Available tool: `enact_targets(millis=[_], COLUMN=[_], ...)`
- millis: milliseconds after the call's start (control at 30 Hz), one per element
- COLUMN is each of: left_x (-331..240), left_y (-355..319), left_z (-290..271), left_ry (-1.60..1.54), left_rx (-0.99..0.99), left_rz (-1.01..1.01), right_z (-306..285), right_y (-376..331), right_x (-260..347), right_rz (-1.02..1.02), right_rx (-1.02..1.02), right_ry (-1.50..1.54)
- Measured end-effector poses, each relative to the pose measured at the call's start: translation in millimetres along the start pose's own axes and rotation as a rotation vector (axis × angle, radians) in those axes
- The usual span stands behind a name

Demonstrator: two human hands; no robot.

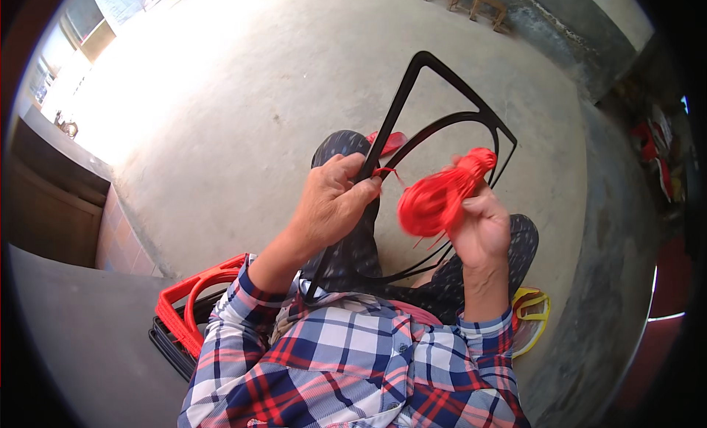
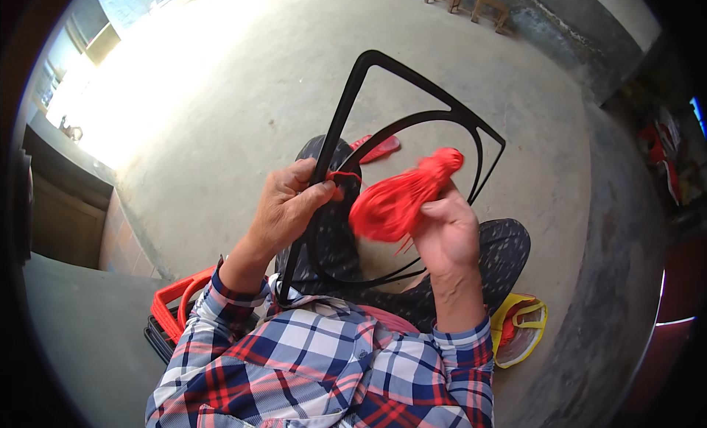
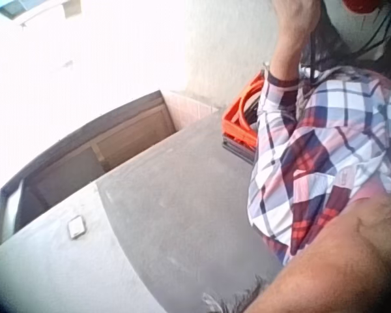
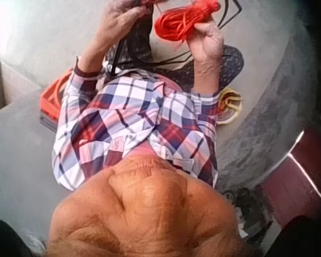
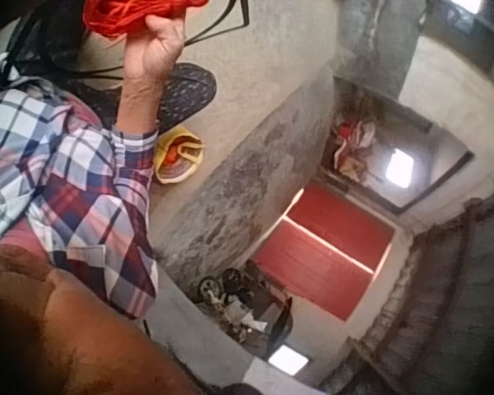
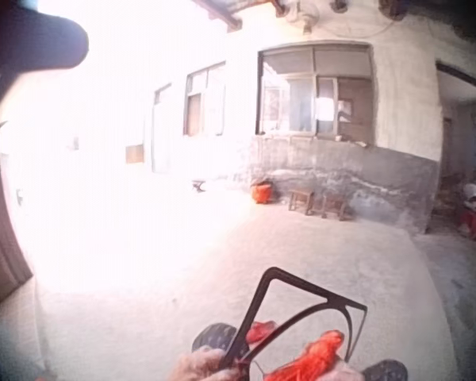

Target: The recorder is wrapping red plastic string around circular plastic frames while sitting on the floor.

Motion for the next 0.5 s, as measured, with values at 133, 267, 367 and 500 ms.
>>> enact_targets(millis=[133,267,367,500], left_x=[-36.5,-82.8,-82.2,-65.3], left_y=[2.8,-5.9,-5.6,-0.9], left_z=[-3.3,14.3,19.3,15.1], left_ry=[-0.066,0.167,0.081,-0.233], left_rx=[-0.120,-0.104,-0.017,0.082], left_rz=[0.240,0.585,0.587,0.527], right_z=[53.7,59.8,78.5,18.7], right_y=[-5.5,20.6,20.7,27.2], right_x=[15.5,38.4,29.2,19.0], right_rz=[-0.138,-0.275,-0.179,-0.063], right_rx=[0.179,0.149,0.254,0.275], right_ry=[-0.384,-0.572,-0.685,-0.157])
Point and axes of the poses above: each hand's wrist, its own y-axis towards the middle knuckle, its own z-axis out of the palm, x = y × z, the point moved 10 cm from there along y, towards the middle knuckle, and after that the axes turned 2 degrees about z, right-handed, at the moved point
